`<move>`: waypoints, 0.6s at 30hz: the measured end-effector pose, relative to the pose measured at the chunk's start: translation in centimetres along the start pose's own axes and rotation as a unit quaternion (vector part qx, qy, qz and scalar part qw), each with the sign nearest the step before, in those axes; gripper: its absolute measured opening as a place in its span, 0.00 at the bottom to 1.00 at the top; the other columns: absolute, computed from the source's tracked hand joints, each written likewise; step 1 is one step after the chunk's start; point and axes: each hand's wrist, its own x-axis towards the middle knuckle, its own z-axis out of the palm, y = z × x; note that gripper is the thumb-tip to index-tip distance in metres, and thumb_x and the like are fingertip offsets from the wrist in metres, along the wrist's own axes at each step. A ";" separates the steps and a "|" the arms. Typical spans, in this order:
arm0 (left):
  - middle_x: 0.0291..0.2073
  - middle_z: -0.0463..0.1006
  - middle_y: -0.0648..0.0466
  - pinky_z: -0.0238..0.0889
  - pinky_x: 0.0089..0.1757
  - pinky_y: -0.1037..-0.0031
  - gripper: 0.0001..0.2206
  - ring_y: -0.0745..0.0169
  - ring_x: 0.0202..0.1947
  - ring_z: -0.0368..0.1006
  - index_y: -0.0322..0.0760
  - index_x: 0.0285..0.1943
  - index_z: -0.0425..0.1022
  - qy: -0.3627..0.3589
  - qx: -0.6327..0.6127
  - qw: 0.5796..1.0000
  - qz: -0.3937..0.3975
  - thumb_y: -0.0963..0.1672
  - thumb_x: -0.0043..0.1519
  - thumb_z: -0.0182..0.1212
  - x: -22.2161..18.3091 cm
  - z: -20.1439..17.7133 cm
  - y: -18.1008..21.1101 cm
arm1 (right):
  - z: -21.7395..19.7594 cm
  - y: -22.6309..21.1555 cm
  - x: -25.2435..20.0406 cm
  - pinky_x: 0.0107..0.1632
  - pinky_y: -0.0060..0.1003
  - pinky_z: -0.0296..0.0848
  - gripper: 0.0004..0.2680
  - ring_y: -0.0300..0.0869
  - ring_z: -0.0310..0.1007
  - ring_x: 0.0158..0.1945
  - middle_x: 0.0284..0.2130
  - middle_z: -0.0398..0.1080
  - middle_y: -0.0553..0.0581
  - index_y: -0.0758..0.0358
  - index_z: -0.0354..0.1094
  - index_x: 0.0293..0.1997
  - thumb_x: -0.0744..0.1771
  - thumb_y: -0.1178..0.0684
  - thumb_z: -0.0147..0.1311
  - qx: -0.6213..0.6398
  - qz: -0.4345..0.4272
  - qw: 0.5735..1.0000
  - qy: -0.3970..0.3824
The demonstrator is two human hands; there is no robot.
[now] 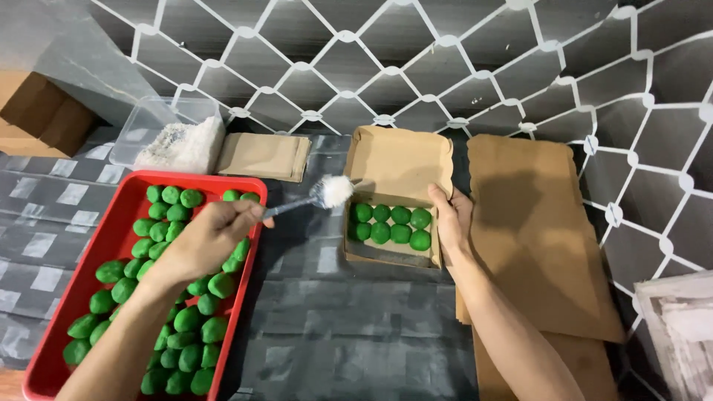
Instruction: Packing green round food items from a tray into a cardboard box and adding white powder with a spoon.
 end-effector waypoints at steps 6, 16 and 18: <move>0.14 0.68 0.50 0.64 0.30 0.70 0.14 0.60 0.21 0.62 0.40 0.36 0.84 -0.062 0.080 0.995 -0.013 0.45 0.69 0.53 -0.1 1.8 2.3 | -0.9 2.2 0.1 0.27 0.23 0.58 0.09 0.29 0.62 0.21 0.16 0.64 0.44 0.52 0.68 0.26 0.65 0.45 0.62 0.021 0.011 1.000 0.019; 0.14 0.75 0.50 0.71 0.32 0.68 0.18 0.52 0.20 0.74 0.45 0.27 0.74 -0.121 0.242 0.962 -0.031 0.51 0.69 0.49 0.6 3.3 3.5 | -1.9 6.1 2.6 0.28 0.21 0.60 0.10 0.29 0.66 0.22 0.16 0.64 0.42 0.50 0.67 0.23 0.64 0.47 0.63 0.023 -0.028 0.999 0.023; 0.15 0.76 0.51 0.72 0.33 0.67 0.18 0.50 0.21 0.76 0.47 0.28 0.73 -0.123 0.282 0.951 -0.033 0.52 0.69 0.49 0.4 3.4 3.3 | -1.6 4.8 2.1 0.28 0.21 0.60 0.10 0.29 0.66 0.22 0.16 0.64 0.42 0.50 0.67 0.24 0.64 0.47 0.64 0.027 -0.026 0.999 0.024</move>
